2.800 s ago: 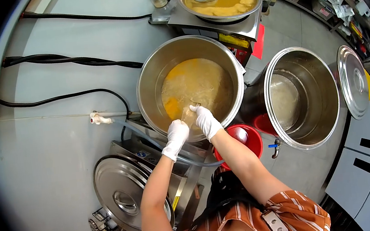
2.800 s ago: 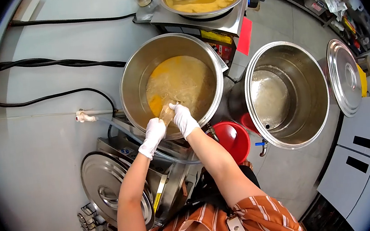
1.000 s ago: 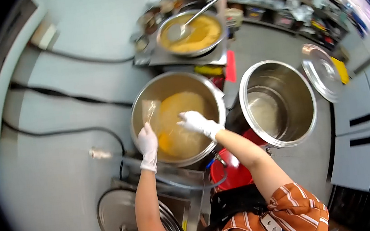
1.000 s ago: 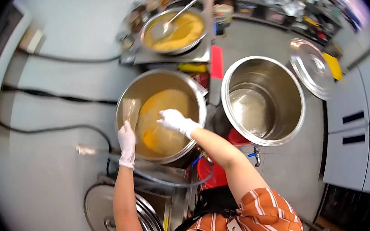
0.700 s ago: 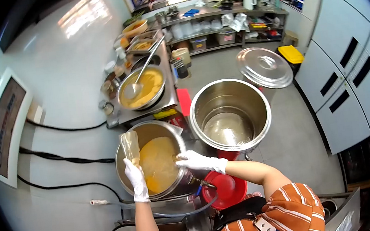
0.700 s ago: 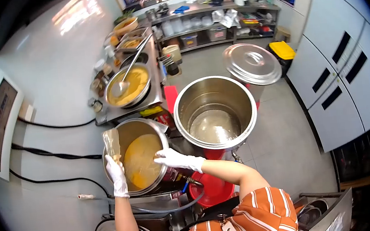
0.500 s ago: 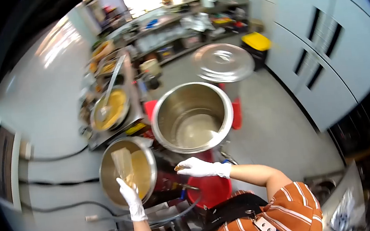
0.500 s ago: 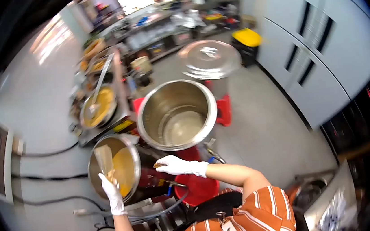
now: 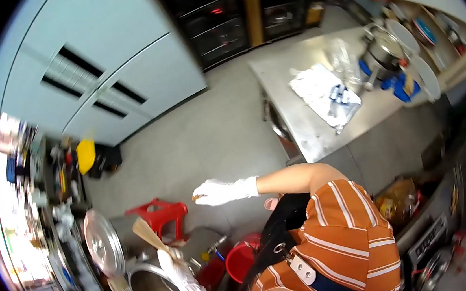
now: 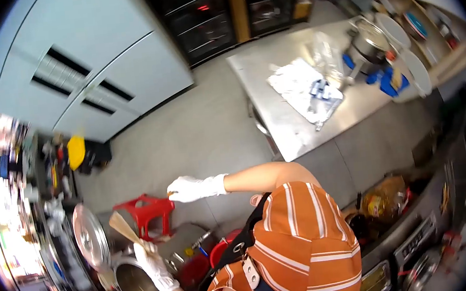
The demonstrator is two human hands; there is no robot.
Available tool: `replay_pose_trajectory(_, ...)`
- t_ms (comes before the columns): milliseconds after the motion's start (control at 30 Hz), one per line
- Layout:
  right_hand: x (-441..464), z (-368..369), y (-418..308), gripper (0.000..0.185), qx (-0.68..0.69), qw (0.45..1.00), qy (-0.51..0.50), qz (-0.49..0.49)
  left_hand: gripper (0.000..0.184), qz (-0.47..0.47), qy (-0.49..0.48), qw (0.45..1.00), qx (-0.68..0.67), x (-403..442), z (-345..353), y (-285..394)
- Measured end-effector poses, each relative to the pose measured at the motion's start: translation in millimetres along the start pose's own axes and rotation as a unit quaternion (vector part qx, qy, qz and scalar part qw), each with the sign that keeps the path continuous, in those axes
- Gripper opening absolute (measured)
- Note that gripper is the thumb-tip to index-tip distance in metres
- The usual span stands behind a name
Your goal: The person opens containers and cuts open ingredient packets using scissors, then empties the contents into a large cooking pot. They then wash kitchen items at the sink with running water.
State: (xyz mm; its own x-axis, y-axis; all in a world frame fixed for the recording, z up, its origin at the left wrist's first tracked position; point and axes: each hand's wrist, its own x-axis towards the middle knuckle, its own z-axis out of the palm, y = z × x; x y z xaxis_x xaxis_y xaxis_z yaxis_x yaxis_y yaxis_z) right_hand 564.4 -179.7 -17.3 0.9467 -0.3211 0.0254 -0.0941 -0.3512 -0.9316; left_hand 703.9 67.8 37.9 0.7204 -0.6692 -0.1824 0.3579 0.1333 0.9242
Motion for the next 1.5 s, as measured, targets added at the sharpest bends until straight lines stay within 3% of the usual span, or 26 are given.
replay_pose_trajectory(67,-32.4,-51.3,24.0,0.028,-0.022,0.991,0.129,0.032,0.023,-0.006,-0.008,0.999,0.041,44.4,67.8,-14.0)
replay_pose_trajectory(133,-72.7,-91.1,50.9,0.027,0.014,0.96,0.268,0.083,0.024,-0.044,-0.08,0.994,0.067,73.0,140.7,-28.6)
replay_pose_trajectory(200,-122.6,-134.3,38.4,0.024,0.003,0.904,0.399,0.151,0.029,-0.06,-0.201,0.964,0.165,117.3,179.9,-67.7)
replay_pose_trajectory(267,-161.7,-150.0,99.0,0.023,0.023,0.824,0.546,0.152,0.033,-0.017,-0.276,0.922,0.27,148.4,237.6,-114.3)
replay_pose_trajectory(333,-203.9,-180.4,81.7,0.025,0.083,0.754,0.611,0.227,0.036,-0.079,-0.369,0.892,0.249,154.6,316.8,-128.3)
replay_pose_trajectory(400,-227.6,-198.3,108.8,0.025,-0.017,0.704,0.67,0.237,0.029,-0.073,-0.421,0.881,0.205,173.5,378.0,-165.5)
replay_pose_trajectory(467,-234.1,-210.9,142.9,0.022,-0.071,0.665,0.694,0.265,0.022,0.074,-0.471,0.836,0.271,206.7,427.7,-222.4)
replay_pose_trajectory(533,-226.3,-221.4,150.5,0.02,-0.052,0.605,0.695,0.384,0.021,0.077,-0.523,0.794,0.299,213.9,478.3,-243.5)
replay_pose_trajectory(567,-219.3,-228.1,152.7,0.027,-0.059,0.584,0.706,0.396,0.019,0.083,-0.515,0.792,0.317,216.8,497.3,-261.0)
replay_pose_trajectory(633,-208.4,-233.5,138.0,0.029,-0.274,0.566,0.646,0.433,0.018,0.076,-0.535,0.771,0.336,224.8,529.6,-295.9)
replay_pose_trajectory(733,-205.0,-239.4,186.3,0.032,-0.227,0.571,0.615,0.494,0.019,0.071,-0.561,0.736,0.373,222.3,566.2,-316.2)
replay_pose_trajectory(800,-194.6,-244.6,199.4,0.034,-0.009,0.484,0.76,0.434,0.02,0.102,-0.557,0.691,0.449,220.0,580.5,-330.6)
replay_pose_trajectory(833,-193.6,-246.5,209.6,0.035,0.023,0.472,0.777,0.415,0.025,0.012,-0.568,0.657,0.495,220.4,593.0,-334.1)
replay_pose_trajectory(933,-194.5,-248.0,230.7,0.031,0.097,0.458,0.8,0.375,0.022,-0.064,-0.62,0.616,0.482,210.4,607.8,-339.0)
replay_pose_trajectory(967,-197.0,-248.7,231.2,0.029,0.09,0.467,0.786,0.395,0.023,-0.041,-0.632,0.593,0.497,215.1,607.9,-350.4)
replay_pose_trajectory(1000,-196.6,-250.5,232.9,0.029,0.094,0.46,0.788,0.399,0.023,-0.044,-0.637,0.586,0.499,216.8,607.3,-357.1)
replay_pose_trajectory(1067,-195.6,-252.8,240.6,0.026,0.209,0.43,0.822,0.308,0.026,-0.09,-0.618,0.656,0.424,225.1,601.1,-384.7)
replay_pose_trajectory(1133,-195.5,-253.1,245.6,0.023,0.217,0.427,0.825,0.299,0.035,-0.071,-0.608,0.686,0.393,242.7,593.0,-440.8)
replay_pose_trajectory(1200,-189.0,-256.8,238.8,0.021,0.255,0.403,0.849,0.226,0.039,-0.111,-0.634,0.581,0.498,223.7,613.0,-362.9)
replay_pose_trajectory(1233,-190.2,-258.2,231.1,0.02,0.28,0.41,0.836,0.233,0.043,-0.185,-0.645,0.541,0.508,213.8,622.4,-331.1)
replay_pose_trajectory(1267,-189.1,-259.1,229.4,0.02,0.28,0.409,0.836,0.234,0.043,-0.186,-0.645,0.54,0.508,212.1,619.8,-336.6)
replay_pose_trajectory(1333,-184.1,-262.5,225.6,0.02,0.297,0.395,0.845,0.206,0.046,-0.239,-0.611,0.642,0.397,209.8,615.5,-347.6)
replay_pose_trajectory(1367,-182.6,-264.5,226.0,0.02,0.296,0.392,0.846,0.205,0.046,-0.238,-0.613,0.64,0.397,208.9,616.4,-349.8)
replay_pose_trajectory(1433,-178.9,-264.4,226.4,0.021,0.247,0.394,0.857,0.221,0.074,-0.201,-0.618,0.623,0.436,206.1,614.8,-352.9)
replay_pose_trajectory(1467,-175.6,-265.9,223.7,0.021,0.248,0.391,0.858,0.221,0.074,-0.201,-0.619,0.621,0.437,207.7,608.3,-365.8)
replay_pose_trajectory(1500,-172.1,-268.0,220.8,0.021,0.236,0.391,0.864,0.213,0.077,-0.13,-0.654,0.615,0.42,208.2,600.9,-378.1)
